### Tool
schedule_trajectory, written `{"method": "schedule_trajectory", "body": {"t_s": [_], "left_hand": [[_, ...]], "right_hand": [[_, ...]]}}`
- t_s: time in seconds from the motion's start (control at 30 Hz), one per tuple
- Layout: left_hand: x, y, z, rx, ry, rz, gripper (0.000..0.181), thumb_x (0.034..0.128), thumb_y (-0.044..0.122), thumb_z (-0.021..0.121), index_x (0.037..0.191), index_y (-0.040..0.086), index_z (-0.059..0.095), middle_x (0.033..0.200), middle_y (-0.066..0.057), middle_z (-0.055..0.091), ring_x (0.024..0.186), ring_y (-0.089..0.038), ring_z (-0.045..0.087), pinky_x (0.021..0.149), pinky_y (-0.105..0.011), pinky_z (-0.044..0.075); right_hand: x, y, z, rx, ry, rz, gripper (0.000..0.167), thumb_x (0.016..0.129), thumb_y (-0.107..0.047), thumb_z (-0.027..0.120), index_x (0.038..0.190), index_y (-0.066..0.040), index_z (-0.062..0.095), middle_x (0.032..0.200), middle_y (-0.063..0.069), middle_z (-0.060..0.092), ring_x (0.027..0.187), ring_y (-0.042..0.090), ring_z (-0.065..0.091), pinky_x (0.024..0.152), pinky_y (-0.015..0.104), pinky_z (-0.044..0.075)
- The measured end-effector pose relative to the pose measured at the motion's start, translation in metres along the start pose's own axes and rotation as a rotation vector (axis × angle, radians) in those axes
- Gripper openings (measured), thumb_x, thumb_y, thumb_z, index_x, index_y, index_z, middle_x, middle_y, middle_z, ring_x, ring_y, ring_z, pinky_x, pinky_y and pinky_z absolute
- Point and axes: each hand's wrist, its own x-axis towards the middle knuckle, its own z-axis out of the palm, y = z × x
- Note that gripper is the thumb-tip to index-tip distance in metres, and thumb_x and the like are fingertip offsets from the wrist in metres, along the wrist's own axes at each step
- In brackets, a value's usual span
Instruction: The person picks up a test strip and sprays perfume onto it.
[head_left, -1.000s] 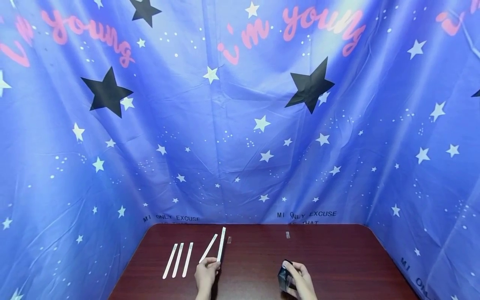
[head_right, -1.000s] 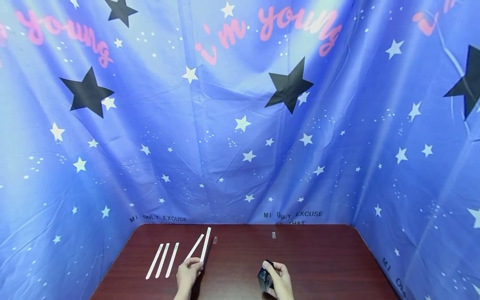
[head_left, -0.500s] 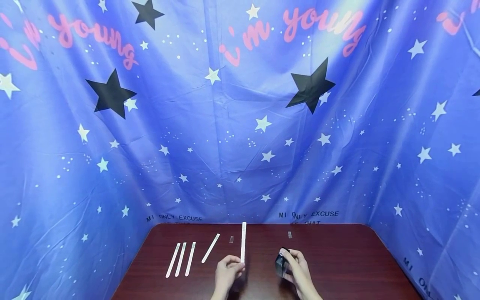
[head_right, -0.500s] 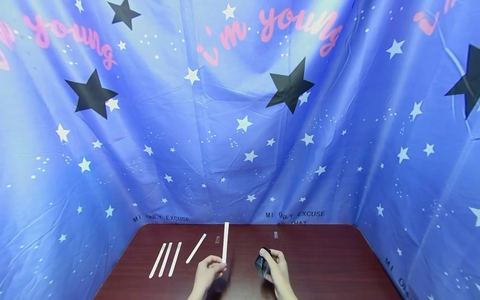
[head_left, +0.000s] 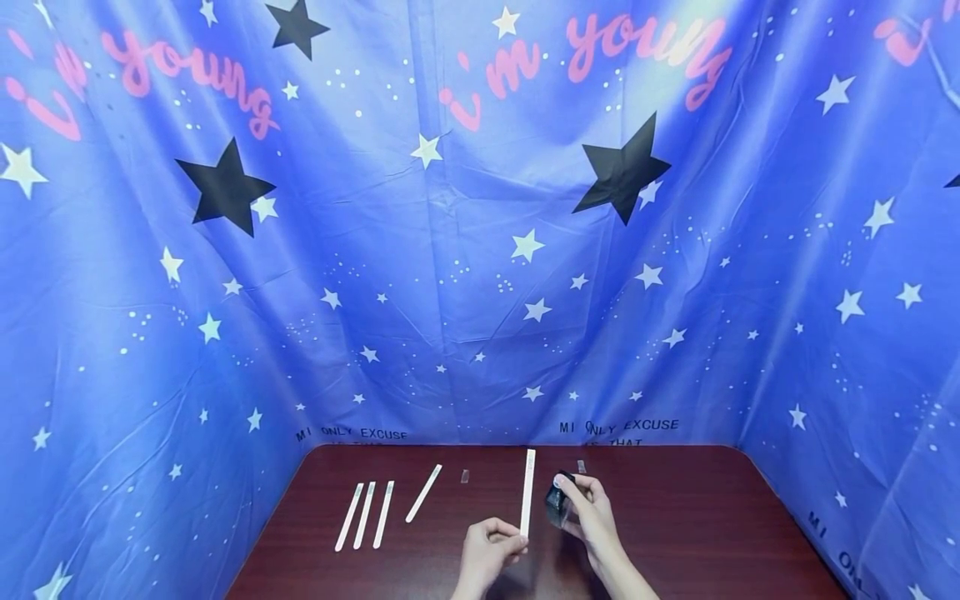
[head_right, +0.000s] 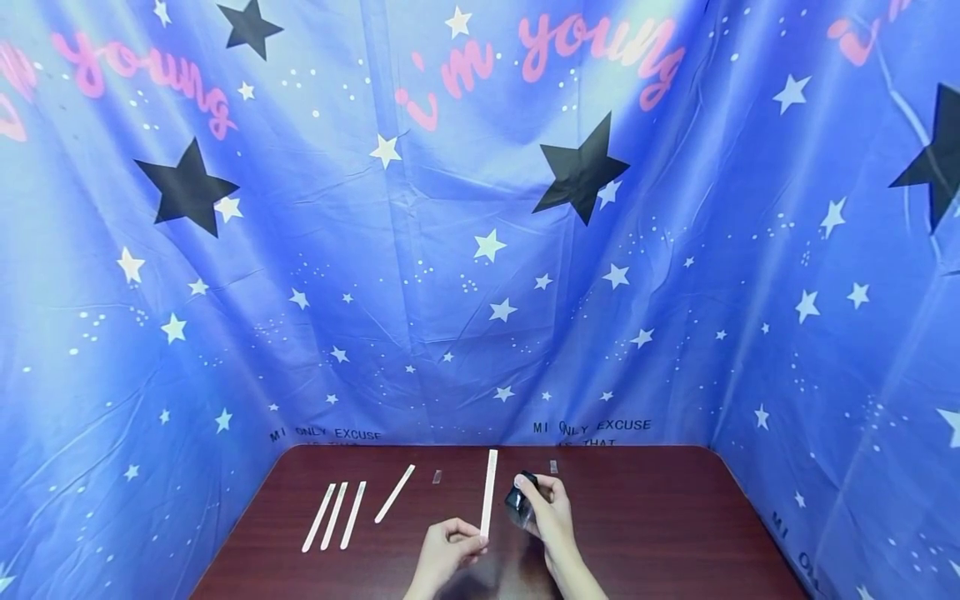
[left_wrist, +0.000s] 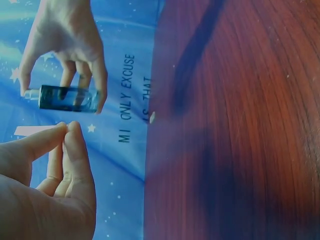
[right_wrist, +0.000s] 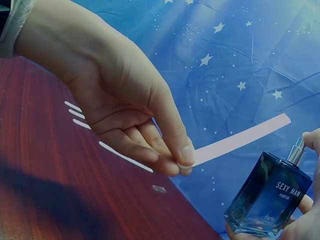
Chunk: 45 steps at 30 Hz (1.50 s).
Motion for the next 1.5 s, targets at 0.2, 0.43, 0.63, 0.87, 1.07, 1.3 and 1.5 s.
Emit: {"method": "schedule_trajectory", "body": {"t_s": [0.2, 0.43, 0.63, 0.87, 1.07, 1.3, 1.5], "left_hand": [[-0.005, 0.001, 0.009, 0.088, 0.004, 0.018, 0.011, 0.0782, -0.005, 0.07, 0.085, -0.013, 0.067, 0.075, -0.025, 0.073, 0.062, -0.014, 0.072, 0.058, -0.024, 0.06], [-0.011, 0.002, 0.015, 0.057, -0.008, 0.024, 0.009, 0.0763, -0.003, 0.074, 0.082, -0.009, 0.069, 0.072, -0.021, 0.073, 0.057, -0.007, 0.068, 0.056, -0.022, 0.059], [-0.012, 0.002, 0.018, 0.041, -0.013, 0.018, 0.009, 0.076, -0.002, 0.074, 0.082, -0.007, 0.069, 0.07, -0.018, 0.074, 0.055, -0.004, 0.067, 0.056, -0.02, 0.059], [-0.013, 0.005, 0.02, 0.016, -0.018, 0.01, 0.01, 0.0766, -0.002, 0.074, 0.083, -0.008, 0.069, 0.072, -0.018, 0.074, 0.056, -0.004, 0.067, 0.057, -0.02, 0.059], [-0.012, 0.005, 0.02, 0.015, -0.021, 0.013, 0.009, 0.0764, -0.002, 0.074, 0.082, -0.008, 0.069, 0.071, -0.016, 0.074, 0.055, -0.003, 0.066, 0.055, -0.018, 0.058], [-0.014, 0.004, 0.02, -0.002, -0.034, 0.006, 0.011, 0.076, -0.002, 0.074, 0.083, -0.009, 0.069, 0.072, -0.016, 0.075, 0.055, -0.003, 0.066, 0.056, -0.019, 0.059], [-0.014, 0.004, 0.021, 0.003, -0.035, -0.002, 0.01, 0.0754, -0.001, 0.074, 0.082, -0.007, 0.069, 0.073, -0.018, 0.074, 0.056, -0.003, 0.066, 0.056, -0.019, 0.059]], "right_hand": [[0.002, -0.003, 0.0, -0.012, 0.026, 0.001, 0.033, 0.094, -0.028, 0.067, 0.115, -0.008, 0.049, 0.087, -0.015, 0.063, 0.075, 0.005, 0.066, 0.068, 0.032, 0.062], [0.002, -0.005, -0.001, -0.032, 0.034, -0.021, 0.033, 0.093, -0.026, 0.068, 0.114, -0.008, 0.051, 0.09, -0.013, 0.062, 0.078, 0.005, 0.064, 0.071, 0.034, 0.063], [0.005, -0.004, -0.002, -0.048, 0.034, -0.04, 0.035, 0.093, -0.023, 0.068, 0.117, -0.004, 0.05, 0.094, -0.011, 0.062, 0.08, 0.007, 0.065, 0.071, 0.037, 0.064], [0.008, -0.003, -0.003, -0.062, 0.053, -0.06, 0.038, 0.092, -0.021, 0.069, 0.118, 0.0, 0.05, 0.093, -0.008, 0.064, 0.076, 0.008, 0.066, 0.066, 0.035, 0.064], [0.009, -0.002, -0.001, -0.058, 0.058, -0.061, 0.038, 0.091, -0.022, 0.07, 0.116, -0.002, 0.051, 0.092, -0.009, 0.064, 0.075, 0.009, 0.066, 0.065, 0.035, 0.063], [0.009, -0.003, 0.0, -0.043, 0.048, -0.066, 0.034, 0.092, -0.019, 0.069, 0.114, -0.001, 0.05, 0.09, -0.009, 0.065, 0.073, 0.008, 0.067, 0.064, 0.033, 0.063], [0.01, -0.006, -0.001, -0.04, 0.023, -0.072, 0.035, 0.094, -0.018, 0.066, 0.117, 0.001, 0.048, 0.092, -0.008, 0.063, 0.075, 0.007, 0.067, 0.065, 0.034, 0.063]]}}
